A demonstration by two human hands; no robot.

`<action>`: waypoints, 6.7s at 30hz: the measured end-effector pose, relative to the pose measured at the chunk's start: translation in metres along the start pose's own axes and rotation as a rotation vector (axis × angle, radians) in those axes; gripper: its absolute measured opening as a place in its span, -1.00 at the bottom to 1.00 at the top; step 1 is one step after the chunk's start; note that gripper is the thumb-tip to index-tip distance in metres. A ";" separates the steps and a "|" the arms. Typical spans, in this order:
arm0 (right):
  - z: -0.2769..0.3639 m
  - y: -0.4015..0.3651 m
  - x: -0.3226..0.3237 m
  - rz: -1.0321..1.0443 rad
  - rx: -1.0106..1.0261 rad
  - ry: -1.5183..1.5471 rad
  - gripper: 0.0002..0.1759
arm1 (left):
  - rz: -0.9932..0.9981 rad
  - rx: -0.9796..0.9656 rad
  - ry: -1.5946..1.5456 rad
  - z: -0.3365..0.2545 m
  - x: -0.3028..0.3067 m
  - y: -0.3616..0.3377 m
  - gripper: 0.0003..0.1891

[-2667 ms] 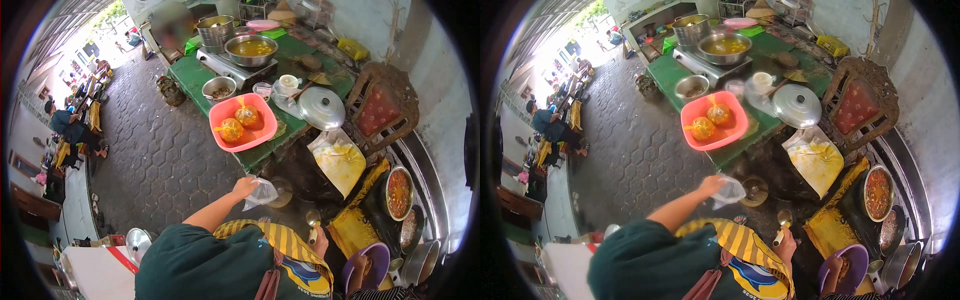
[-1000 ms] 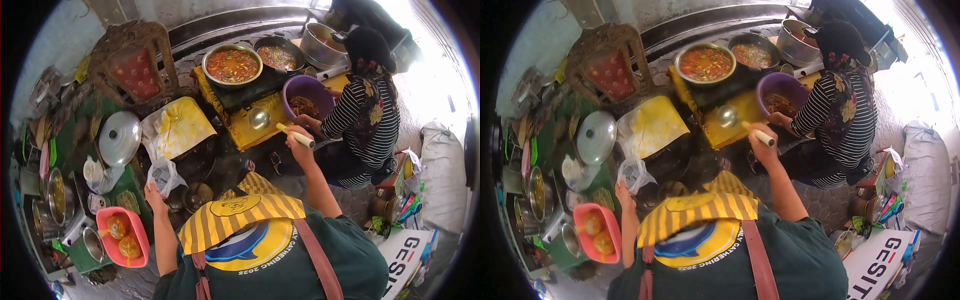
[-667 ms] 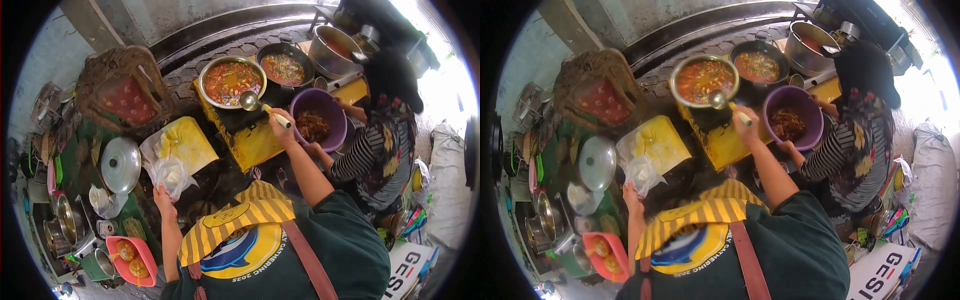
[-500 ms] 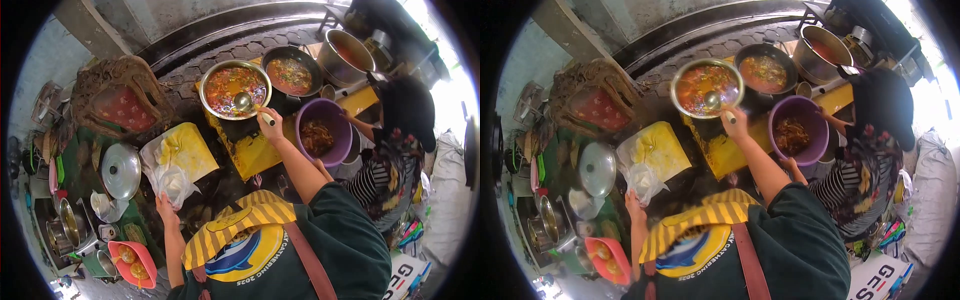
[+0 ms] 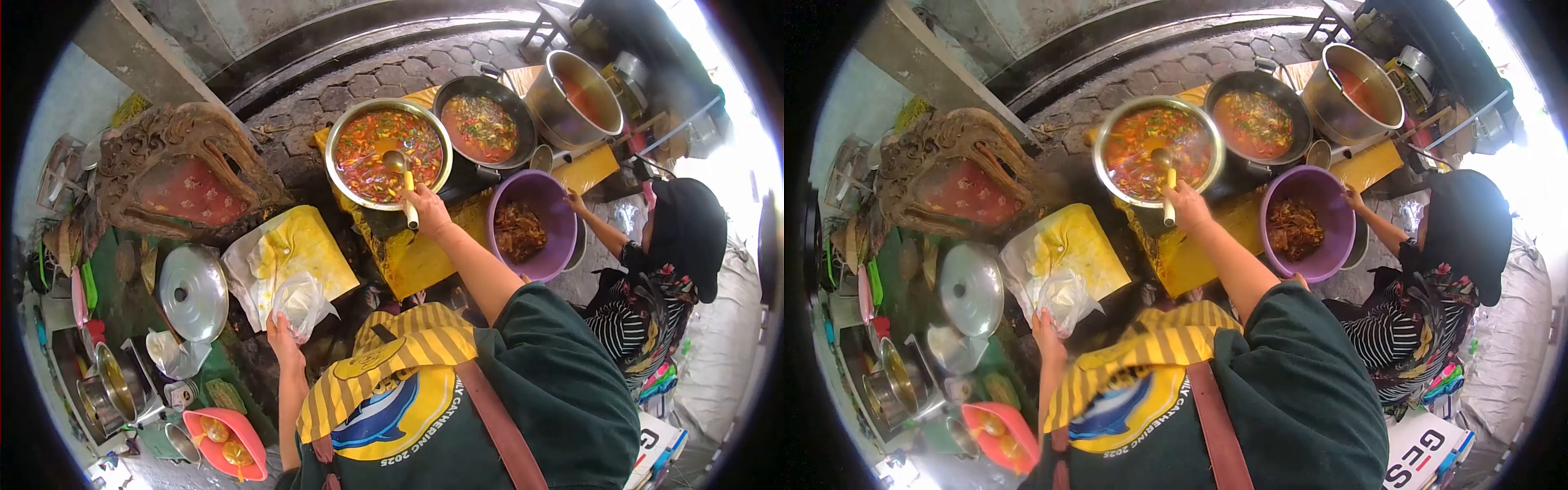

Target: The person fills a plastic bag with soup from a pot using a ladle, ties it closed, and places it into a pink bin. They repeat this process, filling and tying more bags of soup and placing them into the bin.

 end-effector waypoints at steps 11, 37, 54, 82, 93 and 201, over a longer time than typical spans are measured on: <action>0.003 -0.015 0.014 -0.277 0.082 0.198 -0.75 | 0.120 0.030 0.082 -0.023 -0.071 0.084 -0.63; -0.077 -0.028 0.056 -0.483 -0.608 1.165 -0.78 | 0.071 0.143 0.035 -0.018 -0.189 0.144 -0.65; 0.005 -0.010 0.119 -0.265 -0.405 1.087 -0.81 | 0.095 0.279 -0.016 0.039 -0.269 0.197 -0.70; -0.044 -0.003 0.069 -0.112 0.110 0.306 -0.83 | -0.231 0.101 -0.254 0.035 -0.187 0.128 -0.69; -0.079 -0.008 0.043 -0.164 -0.193 0.576 -0.75 | -0.010 0.157 -0.382 0.083 -0.163 0.153 -0.63; -0.050 -0.026 0.048 -0.261 0.130 0.195 -0.77 | 0.038 0.281 -0.296 0.014 -0.213 0.153 -0.78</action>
Point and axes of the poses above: each hand's wrist, its own y-axis towards the middle knuckle, its own x-axis out of the back of the hand, z = x × y, the point moved 3 cm from there along y, towards the middle knuckle, and after that the axes turned 13 degrees about z, right-handed, at the moved point
